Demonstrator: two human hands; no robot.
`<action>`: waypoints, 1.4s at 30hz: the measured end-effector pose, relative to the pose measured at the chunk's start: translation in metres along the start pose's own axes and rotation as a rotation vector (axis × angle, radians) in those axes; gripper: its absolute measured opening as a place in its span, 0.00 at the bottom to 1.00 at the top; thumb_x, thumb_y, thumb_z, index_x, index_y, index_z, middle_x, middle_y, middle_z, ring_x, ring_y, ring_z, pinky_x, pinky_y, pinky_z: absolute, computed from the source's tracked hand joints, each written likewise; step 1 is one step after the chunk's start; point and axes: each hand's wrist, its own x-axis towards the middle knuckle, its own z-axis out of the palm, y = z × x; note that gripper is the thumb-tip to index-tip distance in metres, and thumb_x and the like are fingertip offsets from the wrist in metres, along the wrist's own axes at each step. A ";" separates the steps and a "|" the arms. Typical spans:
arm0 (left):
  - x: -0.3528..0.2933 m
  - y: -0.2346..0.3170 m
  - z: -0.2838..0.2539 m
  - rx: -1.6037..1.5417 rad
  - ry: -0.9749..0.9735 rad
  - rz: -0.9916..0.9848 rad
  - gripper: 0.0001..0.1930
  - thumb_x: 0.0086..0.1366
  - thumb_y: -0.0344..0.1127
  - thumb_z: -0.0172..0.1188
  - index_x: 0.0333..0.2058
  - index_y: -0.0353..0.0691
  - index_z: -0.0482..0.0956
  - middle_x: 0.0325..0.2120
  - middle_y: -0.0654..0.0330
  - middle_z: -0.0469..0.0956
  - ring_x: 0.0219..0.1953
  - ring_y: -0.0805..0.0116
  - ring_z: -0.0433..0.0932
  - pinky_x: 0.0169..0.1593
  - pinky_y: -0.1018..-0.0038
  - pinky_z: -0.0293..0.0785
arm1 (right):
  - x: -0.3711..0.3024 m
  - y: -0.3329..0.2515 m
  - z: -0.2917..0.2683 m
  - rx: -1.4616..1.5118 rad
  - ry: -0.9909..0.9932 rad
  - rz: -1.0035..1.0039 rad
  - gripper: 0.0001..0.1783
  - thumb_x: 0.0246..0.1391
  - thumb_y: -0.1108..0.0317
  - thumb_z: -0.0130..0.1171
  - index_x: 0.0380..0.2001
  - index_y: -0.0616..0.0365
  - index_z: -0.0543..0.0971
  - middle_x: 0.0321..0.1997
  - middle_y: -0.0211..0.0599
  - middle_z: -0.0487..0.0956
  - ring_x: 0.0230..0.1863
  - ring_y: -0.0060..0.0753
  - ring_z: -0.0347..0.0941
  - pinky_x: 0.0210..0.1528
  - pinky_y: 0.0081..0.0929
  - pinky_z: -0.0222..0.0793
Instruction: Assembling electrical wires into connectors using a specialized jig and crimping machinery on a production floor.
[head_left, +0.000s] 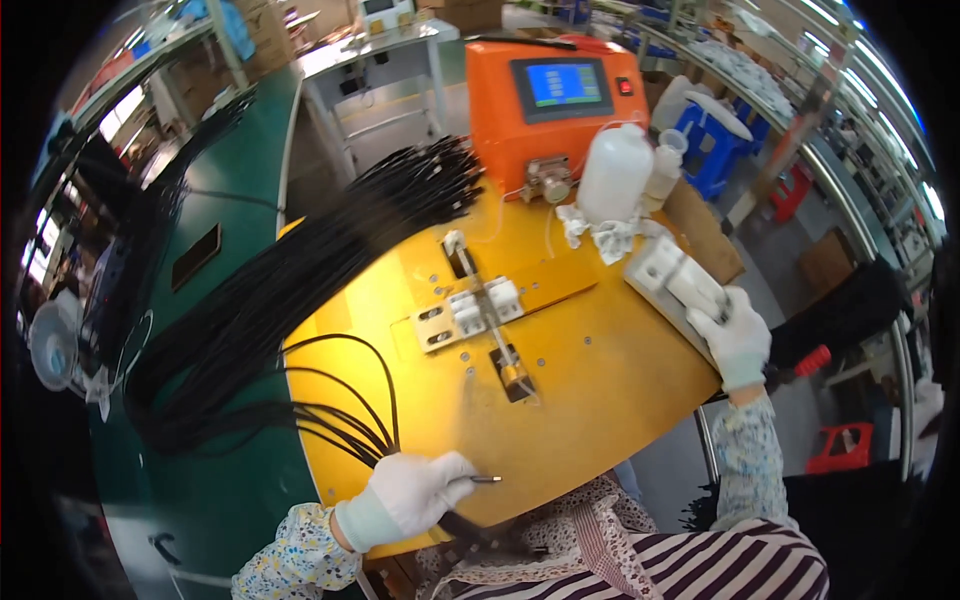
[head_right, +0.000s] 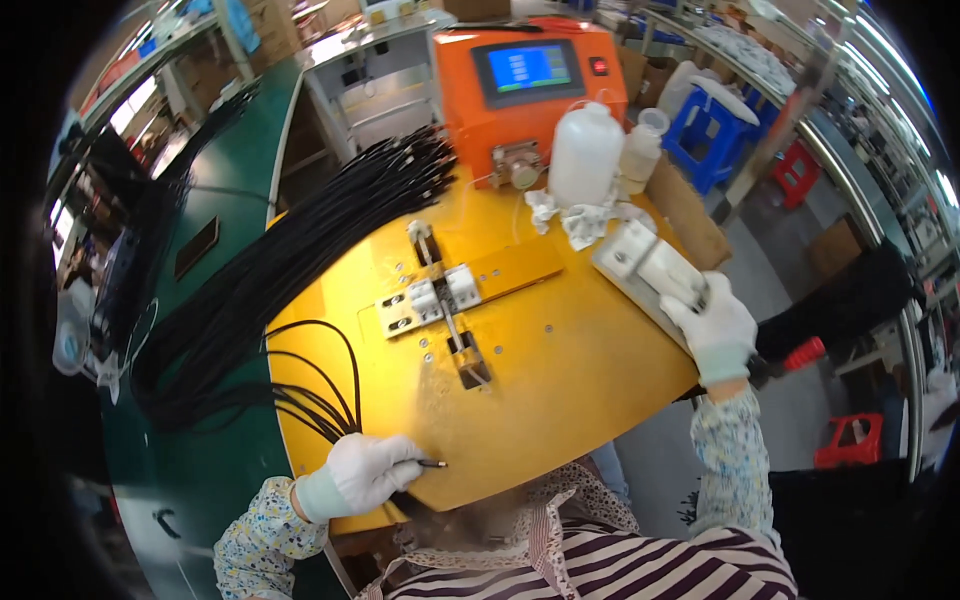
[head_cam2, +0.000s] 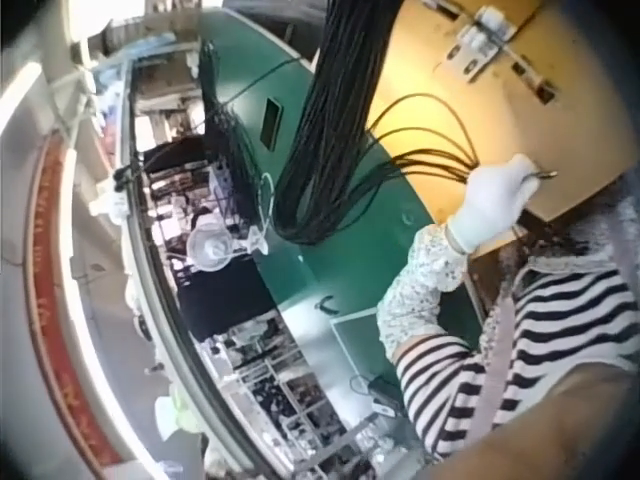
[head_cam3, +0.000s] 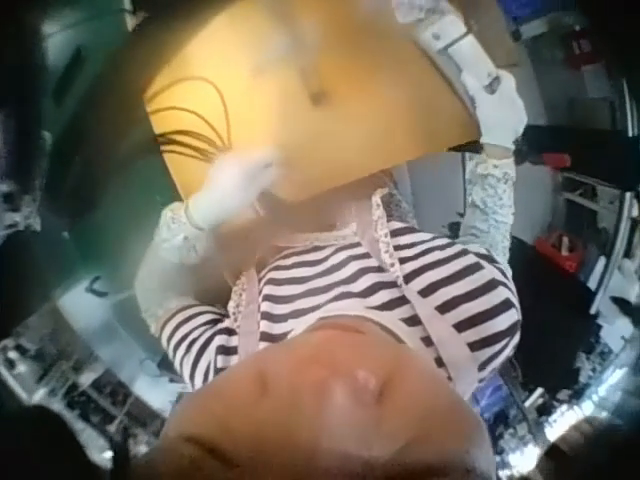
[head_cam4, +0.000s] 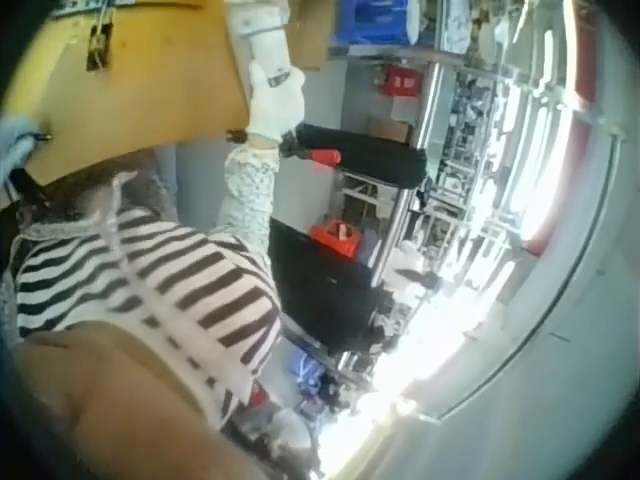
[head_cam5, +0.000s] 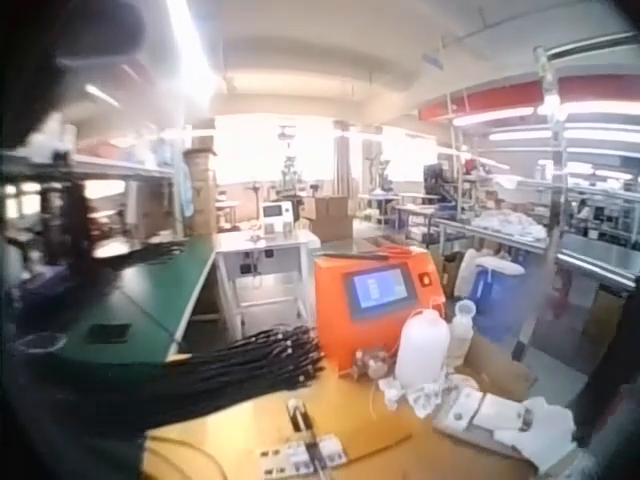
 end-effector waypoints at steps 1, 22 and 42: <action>-0.011 0.001 0.001 -0.080 -0.078 -0.057 0.07 0.62 0.37 0.58 0.35 0.41 0.77 0.20 0.54 0.74 0.24 0.53 0.75 0.29 0.64 0.72 | -0.016 0.002 -0.008 0.070 0.047 -0.032 0.29 0.38 0.48 0.69 0.39 0.56 0.75 0.29 0.46 0.79 0.34 0.49 0.78 0.37 0.39 0.71; 0.009 0.020 -0.030 -0.863 -0.304 -0.511 0.14 0.67 0.38 0.55 0.28 0.33 0.78 0.14 0.69 0.69 0.17 0.83 0.64 0.20 0.82 0.60 | -0.078 -0.091 -0.009 0.365 -0.115 -1.106 0.34 0.32 0.37 0.69 0.30 0.56 0.77 0.25 0.33 0.75 0.27 0.35 0.73 0.29 0.27 0.69; 0.011 0.039 -0.015 -0.088 -0.023 -0.324 0.16 0.66 0.43 0.54 0.29 0.35 0.81 0.15 0.49 0.74 0.19 0.53 0.77 0.24 0.67 0.73 | -0.072 -0.055 -0.021 1.026 -0.103 -0.303 0.04 0.51 0.75 0.54 0.31 0.63 0.74 0.28 0.32 0.71 0.29 0.20 0.65 0.34 0.18 0.61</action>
